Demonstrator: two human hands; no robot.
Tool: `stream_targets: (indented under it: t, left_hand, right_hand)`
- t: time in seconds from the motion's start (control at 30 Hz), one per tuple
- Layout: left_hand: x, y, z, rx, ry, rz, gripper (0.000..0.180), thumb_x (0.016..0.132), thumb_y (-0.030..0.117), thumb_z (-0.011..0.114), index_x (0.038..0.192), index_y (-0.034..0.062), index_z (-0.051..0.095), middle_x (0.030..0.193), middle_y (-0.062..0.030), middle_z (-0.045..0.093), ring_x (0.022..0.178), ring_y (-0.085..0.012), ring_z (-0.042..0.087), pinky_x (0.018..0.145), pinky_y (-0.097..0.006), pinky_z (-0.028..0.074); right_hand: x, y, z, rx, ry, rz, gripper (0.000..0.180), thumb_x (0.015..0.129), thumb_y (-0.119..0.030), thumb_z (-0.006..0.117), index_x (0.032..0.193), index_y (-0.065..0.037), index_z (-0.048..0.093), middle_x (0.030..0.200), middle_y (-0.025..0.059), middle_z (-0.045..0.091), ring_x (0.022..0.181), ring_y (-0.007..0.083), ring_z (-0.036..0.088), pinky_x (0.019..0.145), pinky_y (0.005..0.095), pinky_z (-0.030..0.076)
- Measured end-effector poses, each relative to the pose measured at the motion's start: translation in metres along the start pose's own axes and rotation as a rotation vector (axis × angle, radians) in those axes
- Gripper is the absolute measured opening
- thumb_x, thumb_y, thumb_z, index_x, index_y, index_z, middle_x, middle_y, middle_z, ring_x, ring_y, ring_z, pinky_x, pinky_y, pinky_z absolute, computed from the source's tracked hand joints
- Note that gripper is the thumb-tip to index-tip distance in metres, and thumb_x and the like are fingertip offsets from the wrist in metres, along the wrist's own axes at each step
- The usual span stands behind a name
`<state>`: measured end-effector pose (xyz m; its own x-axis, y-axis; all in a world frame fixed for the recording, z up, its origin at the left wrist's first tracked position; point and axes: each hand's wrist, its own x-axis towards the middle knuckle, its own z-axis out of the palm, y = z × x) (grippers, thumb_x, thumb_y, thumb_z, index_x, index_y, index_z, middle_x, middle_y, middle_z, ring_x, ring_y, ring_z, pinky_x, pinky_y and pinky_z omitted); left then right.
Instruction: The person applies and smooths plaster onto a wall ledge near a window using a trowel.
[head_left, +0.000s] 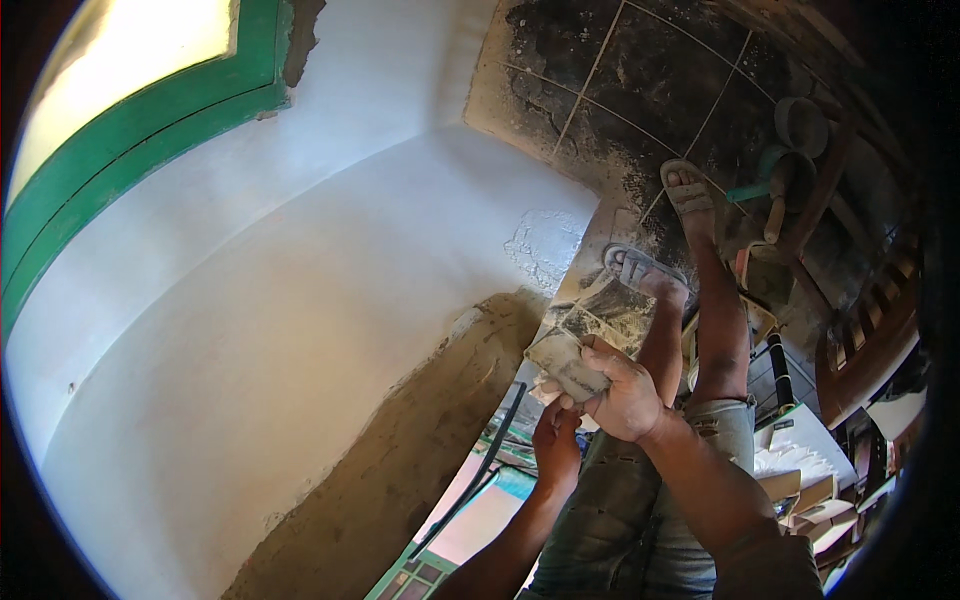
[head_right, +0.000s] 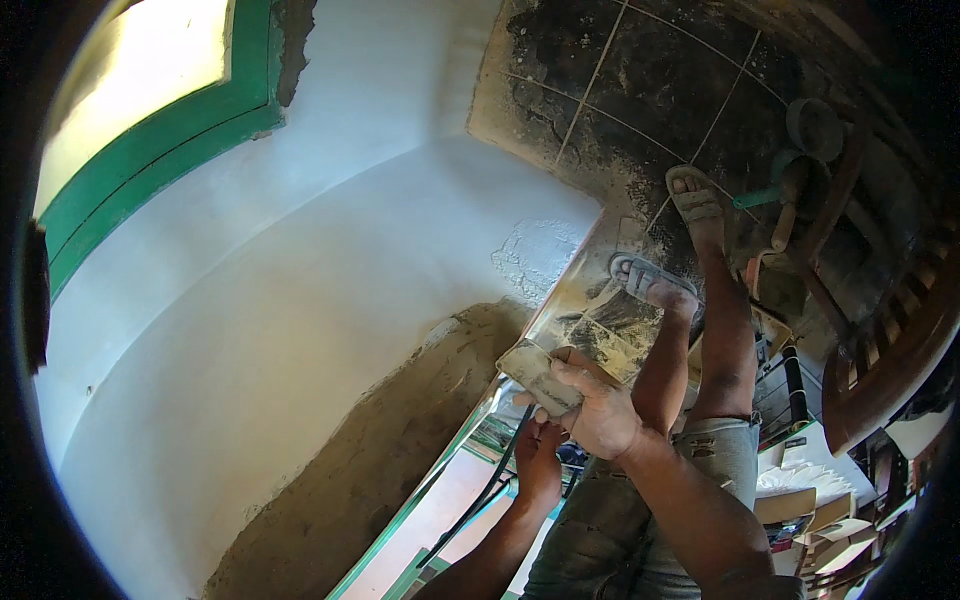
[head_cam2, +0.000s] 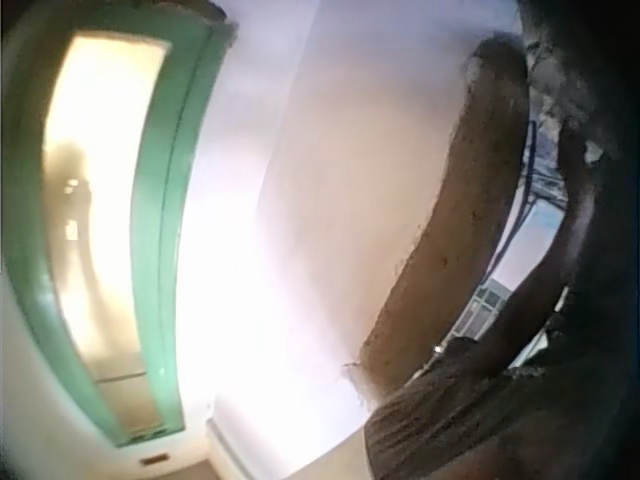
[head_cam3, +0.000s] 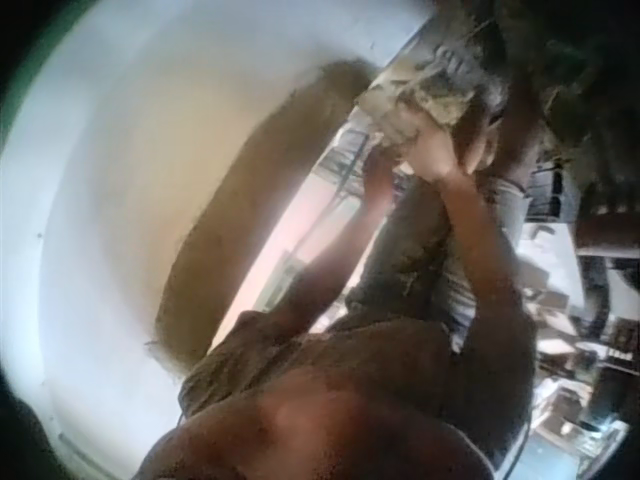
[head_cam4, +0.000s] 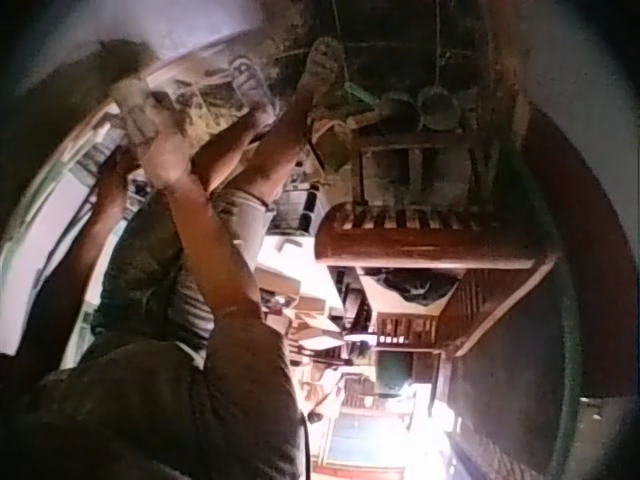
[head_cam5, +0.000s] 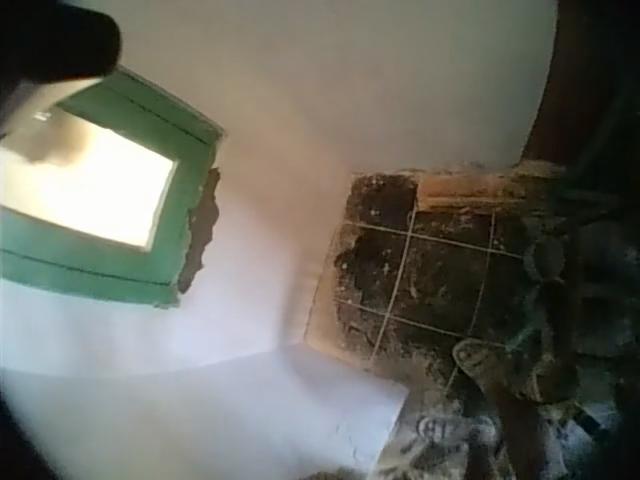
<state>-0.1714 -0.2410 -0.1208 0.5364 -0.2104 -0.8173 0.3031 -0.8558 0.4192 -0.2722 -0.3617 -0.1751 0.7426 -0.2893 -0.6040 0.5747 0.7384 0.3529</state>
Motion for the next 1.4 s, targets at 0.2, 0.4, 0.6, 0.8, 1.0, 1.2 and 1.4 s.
stream_targets:
  t: [0.2, 0.4, 0.6, 0.8, 1.0, 1.2, 1.4]
  left_hand:
    - [0.003, -0.036, -0.014, -0.052, -0.097, -0.048, 0.038, 0.105, 0.020, 0.064, 0.136, -0.0011, 0.059, 0.119, -0.0080, 0.066, 0.112, -0.0149, 0.062, 0.097, -0.031, 0.048]
    - [0.009, -0.068, -0.027, -0.062, -0.212, -0.055, 0.040, 0.106, 0.019, 0.062, 0.140, 0.0007, 0.053, 0.124, -0.0086, 0.063, 0.116, -0.0159, 0.060, 0.099, -0.033, 0.048]
    - [0.010, -0.088, -0.039, -0.076, -0.255, -0.060, 0.043, 0.106, 0.018, 0.060, 0.145, 0.0024, 0.048, 0.130, -0.0093, 0.060, 0.120, -0.0169, 0.058, 0.101, -0.035, 0.048]
    - [0.015, -0.101, -0.044, -0.099, -0.300, -0.077, 0.047, 0.107, 0.017, 0.058, 0.150, 0.0041, 0.042, 0.135, -0.0100, 0.057, 0.125, -0.0179, 0.056, 0.103, -0.036, 0.048]
    - [0.012, -0.087, -0.035, -0.022, -0.297, -0.050, 0.052, 0.103, 0.013, 0.064, 0.150, 0.0048, 0.043, 0.136, -0.0101, 0.056, 0.127, -0.0178, 0.055, 0.105, -0.035, 0.046]
    - [0.024, -0.089, -0.042, 0.316, -0.309, 0.049, 0.051, 0.101, 0.015, 0.068, 0.145, 0.0029, 0.045, 0.134, -0.0101, 0.055, 0.126, -0.0204, 0.054, 0.105, -0.037, 0.045]
    - [0.036, -0.123, -0.060, 0.203, -0.320, 0.021, 0.045, 0.104, 0.016, 0.062, 0.144, 0.0030, 0.047, 0.134, -0.0110, 0.057, 0.123, -0.0212, 0.057, 0.103, -0.038, 0.047]
  right_hand:
    - [0.010, 0.030, 0.015, -0.864, 0.189, -0.499, 0.039, 0.103, -0.017, 0.061, 0.136, -0.001, 0.048, 0.130, 0.0206, 0.059, 0.117, 0.0337, 0.062, 0.097, 0.0414, 0.050]
    - [0.015, 0.057, 0.030, -1.319, 0.338, -0.804, 0.040, 0.100, -0.007, 0.062, 0.139, 0.000, 0.058, 0.139, 0.0226, 0.056, 0.128, 0.0402, 0.056, 0.110, 0.0457, 0.045]
    - [0.022, 0.064, 0.028, -1.429, 0.173, -1.063, 0.038, 0.092, -0.001, 0.069, 0.130, 0.001, 0.067, 0.133, 0.0203, 0.064, 0.114, 0.0371, 0.064, 0.100, 0.0450, 0.052]
    - [0.015, 0.063, 0.021, -1.389, 0.078, -1.166, 0.045, 0.085, 0.007, 0.070, 0.130, 0.003, 0.066, 0.132, 0.0205, 0.064, 0.113, 0.0383, 0.064, 0.099, 0.0433, 0.052]
    - [0.026, 0.054, 0.007, -1.451, 0.153, -0.977, 0.059, 0.072, 0.012, 0.067, 0.130, -0.002, 0.067, 0.131, 0.0176, 0.066, 0.116, 0.0374, 0.064, 0.101, 0.0451, 0.053]
    - [0.030, 0.059, 0.000, -1.410, 0.298, -1.044, 0.055, 0.075, 0.010, 0.062, 0.128, -0.004, 0.070, 0.127, 0.0197, 0.070, 0.119, 0.0401, 0.066, 0.103, 0.0469, 0.053]
    - [0.025, 0.069, 0.005, -1.526, 0.260, -1.070, 0.054, 0.075, 0.009, 0.065, 0.128, -0.005, 0.072, 0.130, 0.0176, 0.070, 0.121, 0.0375, 0.066, 0.101, 0.0448, 0.055]
